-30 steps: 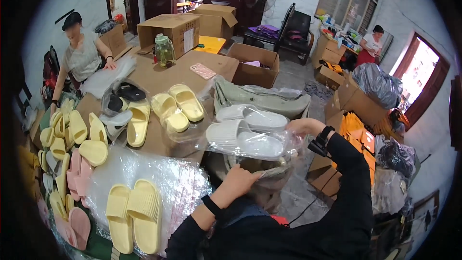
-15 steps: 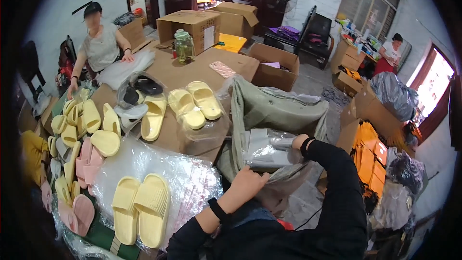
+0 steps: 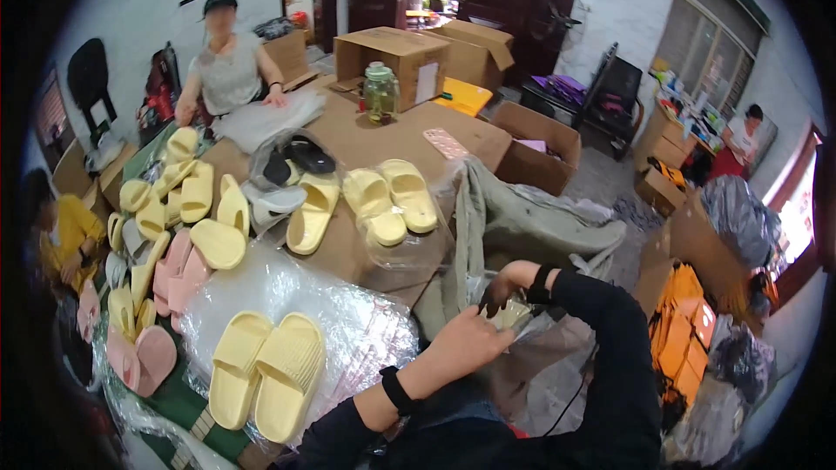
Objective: Inspecting, cleaning, and packing finished sandals into plastic bags for shipping.
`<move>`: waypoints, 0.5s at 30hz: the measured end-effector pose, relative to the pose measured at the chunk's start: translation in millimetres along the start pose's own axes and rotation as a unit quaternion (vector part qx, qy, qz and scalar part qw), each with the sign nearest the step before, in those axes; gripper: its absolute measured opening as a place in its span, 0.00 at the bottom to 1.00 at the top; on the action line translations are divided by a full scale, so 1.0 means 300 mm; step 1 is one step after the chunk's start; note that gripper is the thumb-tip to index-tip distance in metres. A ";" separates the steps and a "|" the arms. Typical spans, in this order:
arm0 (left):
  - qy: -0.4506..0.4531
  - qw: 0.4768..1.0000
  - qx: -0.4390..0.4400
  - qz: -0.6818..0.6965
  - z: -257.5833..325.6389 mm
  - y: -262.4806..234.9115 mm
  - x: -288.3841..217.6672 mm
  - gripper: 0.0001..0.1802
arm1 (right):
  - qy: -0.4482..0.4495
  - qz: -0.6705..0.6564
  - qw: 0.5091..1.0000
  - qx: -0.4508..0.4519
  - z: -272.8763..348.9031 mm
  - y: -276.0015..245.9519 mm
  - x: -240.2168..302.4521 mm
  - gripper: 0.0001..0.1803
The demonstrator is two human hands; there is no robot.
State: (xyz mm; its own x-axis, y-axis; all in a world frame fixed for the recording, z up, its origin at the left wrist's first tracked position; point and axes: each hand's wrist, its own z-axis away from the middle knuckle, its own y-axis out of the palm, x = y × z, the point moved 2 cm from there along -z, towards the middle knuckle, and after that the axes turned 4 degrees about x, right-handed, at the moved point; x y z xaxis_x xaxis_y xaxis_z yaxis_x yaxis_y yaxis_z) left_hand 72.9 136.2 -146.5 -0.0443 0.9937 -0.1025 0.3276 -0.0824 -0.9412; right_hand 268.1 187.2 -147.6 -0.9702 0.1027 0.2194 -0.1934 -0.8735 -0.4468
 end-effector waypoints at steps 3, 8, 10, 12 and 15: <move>0.028 0.999 -0.028 0.016 -0.061 0.017 -0.051 0.08 | -0.089 0.235 0.967 0.042 -0.266 -0.056 -0.383 0.26; 0.012 0.999 0.002 0.032 0.061 0.122 -0.026 0.07 | -0.181 0.171 0.929 -0.275 -0.014 -0.370 0.064 0.39; 0.009 0.997 0.054 0.051 0.062 0.202 -0.039 0.06 | -0.228 0.164 0.862 -0.422 -0.047 -0.375 0.216 0.55; 0.020 0.998 0.039 0.053 0.039 0.190 -0.046 0.06 | -0.160 0.131 0.898 -0.387 -0.157 -0.347 0.307 0.65; 0.019 0.998 0.037 0.041 0.033 0.200 -0.070 0.06 | -0.077 0.111 0.911 -0.389 -0.503 -0.236 0.276 0.70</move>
State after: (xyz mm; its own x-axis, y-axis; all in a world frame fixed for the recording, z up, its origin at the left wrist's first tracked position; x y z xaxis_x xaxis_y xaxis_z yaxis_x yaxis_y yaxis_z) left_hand 84.1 109.8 -204.0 0.0152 0.9855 -0.1690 0.2578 -0.1672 -0.9516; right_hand 179.4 329.5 -228.7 -0.9778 -0.1553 0.1409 -0.0980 -0.2557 -0.9618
